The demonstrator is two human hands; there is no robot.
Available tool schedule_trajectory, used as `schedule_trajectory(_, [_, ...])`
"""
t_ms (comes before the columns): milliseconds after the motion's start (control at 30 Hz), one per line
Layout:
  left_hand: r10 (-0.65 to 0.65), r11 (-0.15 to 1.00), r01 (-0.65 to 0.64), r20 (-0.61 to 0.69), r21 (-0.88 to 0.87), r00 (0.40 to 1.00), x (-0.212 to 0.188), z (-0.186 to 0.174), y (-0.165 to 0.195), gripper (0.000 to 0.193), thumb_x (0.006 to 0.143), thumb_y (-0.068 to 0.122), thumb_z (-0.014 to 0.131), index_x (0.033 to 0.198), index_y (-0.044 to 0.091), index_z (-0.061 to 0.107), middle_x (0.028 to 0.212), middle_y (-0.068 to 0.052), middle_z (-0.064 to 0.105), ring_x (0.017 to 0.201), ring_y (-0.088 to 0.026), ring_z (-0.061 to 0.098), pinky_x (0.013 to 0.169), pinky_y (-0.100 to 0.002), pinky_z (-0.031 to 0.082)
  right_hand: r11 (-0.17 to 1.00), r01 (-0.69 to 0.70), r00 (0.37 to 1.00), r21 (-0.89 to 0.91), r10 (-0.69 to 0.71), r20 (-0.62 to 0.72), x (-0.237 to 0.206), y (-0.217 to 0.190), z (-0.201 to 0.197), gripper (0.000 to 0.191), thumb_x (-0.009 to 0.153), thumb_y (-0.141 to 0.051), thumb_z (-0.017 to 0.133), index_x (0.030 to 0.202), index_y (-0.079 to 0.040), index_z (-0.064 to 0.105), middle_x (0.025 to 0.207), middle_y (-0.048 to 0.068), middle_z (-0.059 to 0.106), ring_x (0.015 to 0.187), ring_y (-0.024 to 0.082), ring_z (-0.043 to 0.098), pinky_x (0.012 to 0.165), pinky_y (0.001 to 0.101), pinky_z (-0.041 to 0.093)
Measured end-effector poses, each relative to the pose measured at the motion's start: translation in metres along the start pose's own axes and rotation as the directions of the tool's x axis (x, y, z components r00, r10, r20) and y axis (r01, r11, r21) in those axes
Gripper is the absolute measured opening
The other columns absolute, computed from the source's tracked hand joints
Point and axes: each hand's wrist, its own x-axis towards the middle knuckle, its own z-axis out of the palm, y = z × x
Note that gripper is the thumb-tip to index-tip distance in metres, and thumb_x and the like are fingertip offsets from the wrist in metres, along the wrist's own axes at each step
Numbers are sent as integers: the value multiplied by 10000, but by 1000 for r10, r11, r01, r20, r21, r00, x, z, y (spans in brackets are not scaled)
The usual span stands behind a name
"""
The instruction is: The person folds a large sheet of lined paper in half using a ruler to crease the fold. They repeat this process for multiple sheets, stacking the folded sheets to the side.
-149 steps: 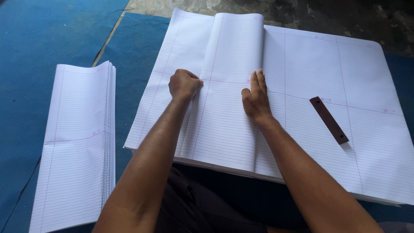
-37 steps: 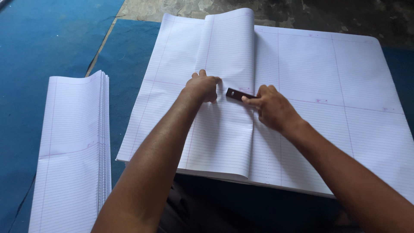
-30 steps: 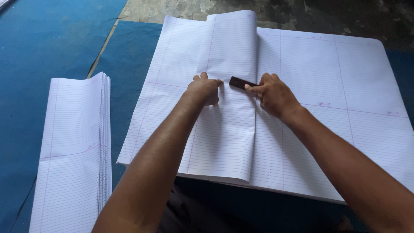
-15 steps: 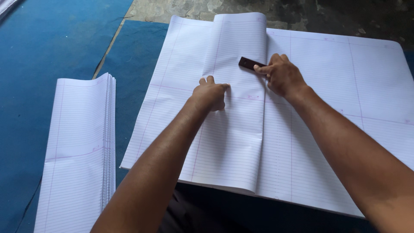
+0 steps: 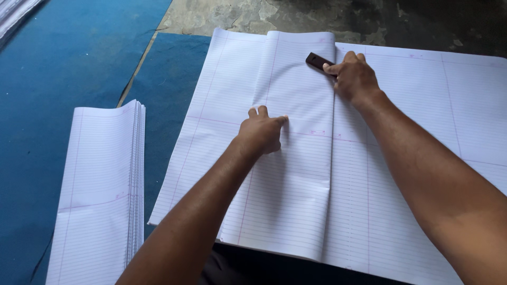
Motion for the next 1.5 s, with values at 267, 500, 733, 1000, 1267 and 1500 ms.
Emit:
schedule_trajectory(267, [43,999,-43,-37,26,998,14,2,-7,727,804,40,717,1458,279,506,1465,-317,368,1401,-499,342,960,-448,570,999,-36,999,-39,35,-17,58,12,13,424,880,-154,767,1277,-294,713,1210,93,559,1198,259,526,1060,375,465])
schedule_trajectory(500, [49,997,-48,-17,52,999,23,0,-10,692,823,38,695,1453,262,514,1432,-306,405,1357,-469,409,928,-433,587,994,-108,994,-17,108,-36,88,16,28,321,998,-201,658,1314,-251,692,1215,129,567,1208,297,522,1024,419,492])
schedule_trajectory(733, [47,997,-46,-18,68,999,28,-2,-10,702,814,33,703,1450,264,517,1431,-312,399,1345,-475,406,929,-438,577,987,-154,988,-37,153,-23,104,19,32,361,1034,-218,559,1383,-273,632,1180,123,649,1140,315,592,980,459,515])
schedule_trajectory(1000, [38,998,-37,-5,54,999,19,-6,-7,698,824,55,705,1455,283,512,1437,-291,408,1347,-452,422,941,-435,580,996,45,995,-72,-51,-89,77,41,31,431,996,-92,631,1382,-282,659,1061,120,742,935,310,704,936,437,553])
schedule_trajectory(1267, [-33,999,31,46,33,998,0,-12,5,740,834,77,731,1482,327,474,1547,-270,306,1448,-465,295,1022,-460,539,999,31,999,4,-31,-25,7,32,5,401,969,-119,662,1334,-284,670,1041,97,756,853,250,734,873,401,588])
schedule_trajectory(1500, [-65,998,64,97,13,993,-16,-17,17,812,824,76,769,1502,370,432,1609,-239,234,1482,-439,255,1033,-448,547,998,28,999,59,-30,28,-58,18,-18,380,949,-139,685,1300,-283,691,944,72,775,677,190,720,759,346,624])
